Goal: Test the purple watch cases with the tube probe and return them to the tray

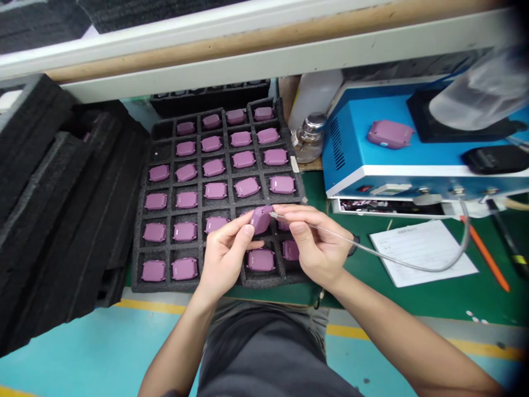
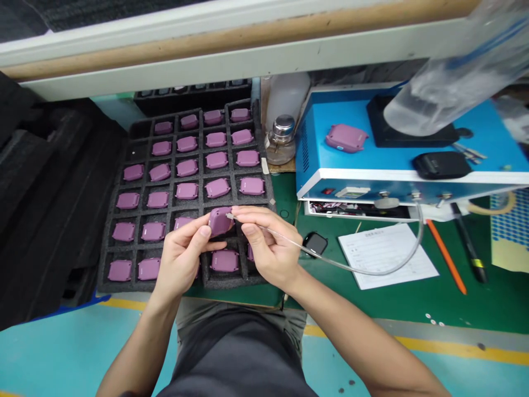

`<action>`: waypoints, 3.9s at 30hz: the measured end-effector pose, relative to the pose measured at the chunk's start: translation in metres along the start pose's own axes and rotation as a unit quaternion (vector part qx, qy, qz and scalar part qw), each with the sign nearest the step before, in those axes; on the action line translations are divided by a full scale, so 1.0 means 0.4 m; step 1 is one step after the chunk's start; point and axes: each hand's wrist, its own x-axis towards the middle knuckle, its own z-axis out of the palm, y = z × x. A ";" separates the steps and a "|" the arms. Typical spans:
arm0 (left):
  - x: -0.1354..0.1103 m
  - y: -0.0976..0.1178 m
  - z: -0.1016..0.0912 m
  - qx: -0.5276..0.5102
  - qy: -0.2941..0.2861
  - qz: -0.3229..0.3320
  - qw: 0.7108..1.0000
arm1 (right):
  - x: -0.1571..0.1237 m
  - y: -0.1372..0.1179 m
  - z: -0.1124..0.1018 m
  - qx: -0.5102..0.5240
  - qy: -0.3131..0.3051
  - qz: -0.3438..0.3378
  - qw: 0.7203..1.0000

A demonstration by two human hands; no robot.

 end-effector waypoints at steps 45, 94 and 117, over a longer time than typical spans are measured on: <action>-0.006 0.012 0.008 0.051 -0.009 0.009 0.999 | 0.002 -0.006 0.004 -0.002 0.007 0.007 1.000; -0.001 0.007 -0.001 0.076 0.005 0.008 0.997 | 0.007 0.008 0.008 0.027 -0.009 0.017 0.999; -0.017 0.020 0.003 0.091 -0.005 0.014 0.996 | -0.004 0.006 -0.004 0.004 -0.022 0.005 1.000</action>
